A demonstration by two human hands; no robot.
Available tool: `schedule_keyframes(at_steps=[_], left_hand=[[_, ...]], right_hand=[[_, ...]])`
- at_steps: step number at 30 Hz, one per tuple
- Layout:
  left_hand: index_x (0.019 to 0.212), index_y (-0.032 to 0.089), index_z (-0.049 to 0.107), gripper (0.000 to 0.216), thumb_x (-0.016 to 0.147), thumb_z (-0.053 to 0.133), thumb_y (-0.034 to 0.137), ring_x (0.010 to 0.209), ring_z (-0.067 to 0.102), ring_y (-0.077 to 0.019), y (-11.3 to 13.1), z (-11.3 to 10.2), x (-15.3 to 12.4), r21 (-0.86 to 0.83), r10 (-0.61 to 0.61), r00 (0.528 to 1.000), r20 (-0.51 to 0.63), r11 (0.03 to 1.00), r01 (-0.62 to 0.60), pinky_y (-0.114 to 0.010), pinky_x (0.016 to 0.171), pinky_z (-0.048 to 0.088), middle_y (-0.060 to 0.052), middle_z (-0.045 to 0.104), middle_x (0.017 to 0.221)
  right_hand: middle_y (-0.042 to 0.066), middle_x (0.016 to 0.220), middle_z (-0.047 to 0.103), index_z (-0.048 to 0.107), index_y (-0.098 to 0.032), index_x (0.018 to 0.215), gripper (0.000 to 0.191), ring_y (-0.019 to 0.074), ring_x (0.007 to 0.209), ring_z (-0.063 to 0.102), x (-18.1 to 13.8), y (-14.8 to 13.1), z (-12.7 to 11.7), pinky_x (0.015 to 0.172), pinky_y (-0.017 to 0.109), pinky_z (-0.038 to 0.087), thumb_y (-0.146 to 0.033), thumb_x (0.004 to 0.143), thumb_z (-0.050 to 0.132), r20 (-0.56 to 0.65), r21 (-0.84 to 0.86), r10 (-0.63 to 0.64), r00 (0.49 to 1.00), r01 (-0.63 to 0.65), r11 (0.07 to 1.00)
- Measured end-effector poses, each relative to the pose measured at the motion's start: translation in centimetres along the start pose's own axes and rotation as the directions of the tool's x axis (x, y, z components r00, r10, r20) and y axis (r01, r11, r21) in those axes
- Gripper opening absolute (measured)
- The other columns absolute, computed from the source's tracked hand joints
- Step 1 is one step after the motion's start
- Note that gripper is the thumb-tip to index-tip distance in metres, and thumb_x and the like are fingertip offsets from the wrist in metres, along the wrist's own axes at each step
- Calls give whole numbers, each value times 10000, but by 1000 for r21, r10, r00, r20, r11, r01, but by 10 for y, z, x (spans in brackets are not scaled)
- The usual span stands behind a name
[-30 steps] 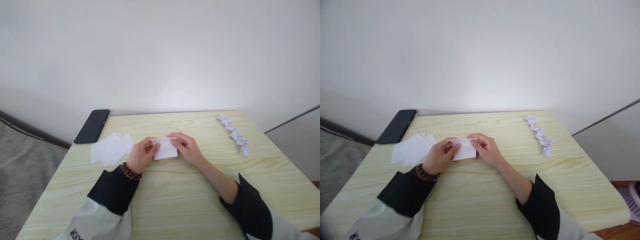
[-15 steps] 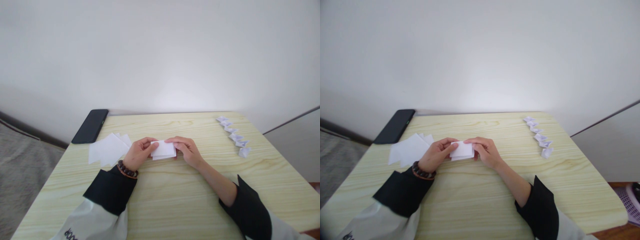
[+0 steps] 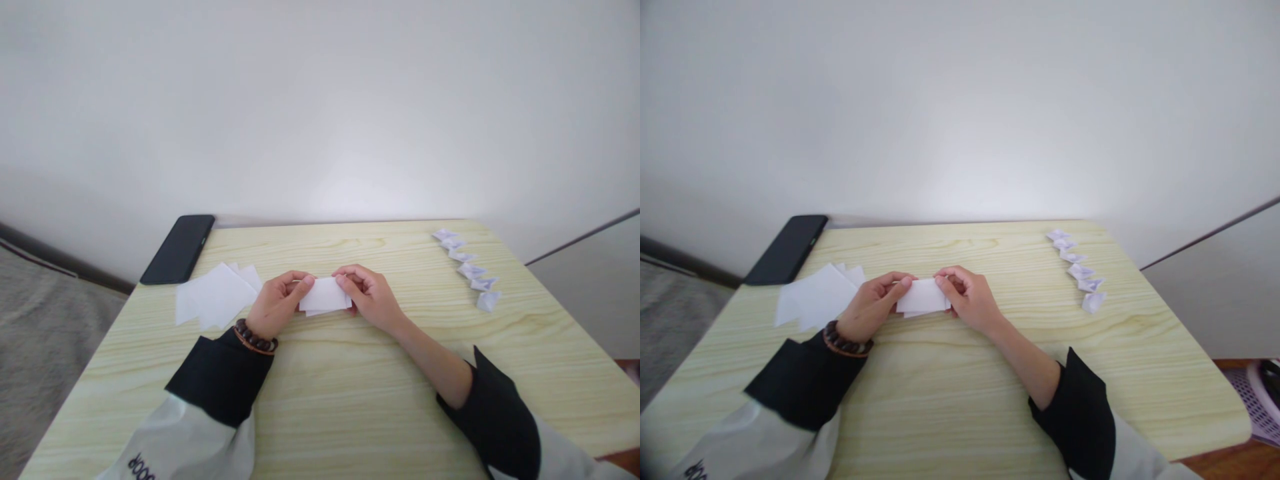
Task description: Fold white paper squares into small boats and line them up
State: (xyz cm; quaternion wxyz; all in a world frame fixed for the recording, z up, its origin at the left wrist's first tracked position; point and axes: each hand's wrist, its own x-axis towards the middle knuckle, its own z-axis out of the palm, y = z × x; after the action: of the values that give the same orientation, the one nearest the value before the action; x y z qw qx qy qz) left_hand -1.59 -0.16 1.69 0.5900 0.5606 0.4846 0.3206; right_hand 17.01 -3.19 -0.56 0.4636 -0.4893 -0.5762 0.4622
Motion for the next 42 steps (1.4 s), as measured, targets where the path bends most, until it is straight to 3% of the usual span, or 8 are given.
schedule_keyframes(at_steps=[6, 42], left_hand=[[850, 136, 597, 473, 597, 711, 519, 592, 561, -119, 0, 2, 0, -42, -23, 1000, 5, 999, 24, -219, 524, 454, -12, 651, 689], [818, 136, 599, 452, 606, 706, 520, 530, 513, -98, 0, 3, -1, -16, 14, 1000, -24, 1000, -15, -198, 474, 391, 3, 624, 635]], right_hand=[[-20, 556, 564, 598, -186, 900, 227, 87, 386, 502, 0, 0, 1, 342, 183, 385, -390, 857, 508, -14, -32, -7, 1000, 7, 999], [-25, 552, 574, 593, -183, 881, 219, 87, 404, 516, -1, -3, 1, 371, 186, 405, -385, 859, 511, 9, -9, -15, 1000, 15, 1000]])
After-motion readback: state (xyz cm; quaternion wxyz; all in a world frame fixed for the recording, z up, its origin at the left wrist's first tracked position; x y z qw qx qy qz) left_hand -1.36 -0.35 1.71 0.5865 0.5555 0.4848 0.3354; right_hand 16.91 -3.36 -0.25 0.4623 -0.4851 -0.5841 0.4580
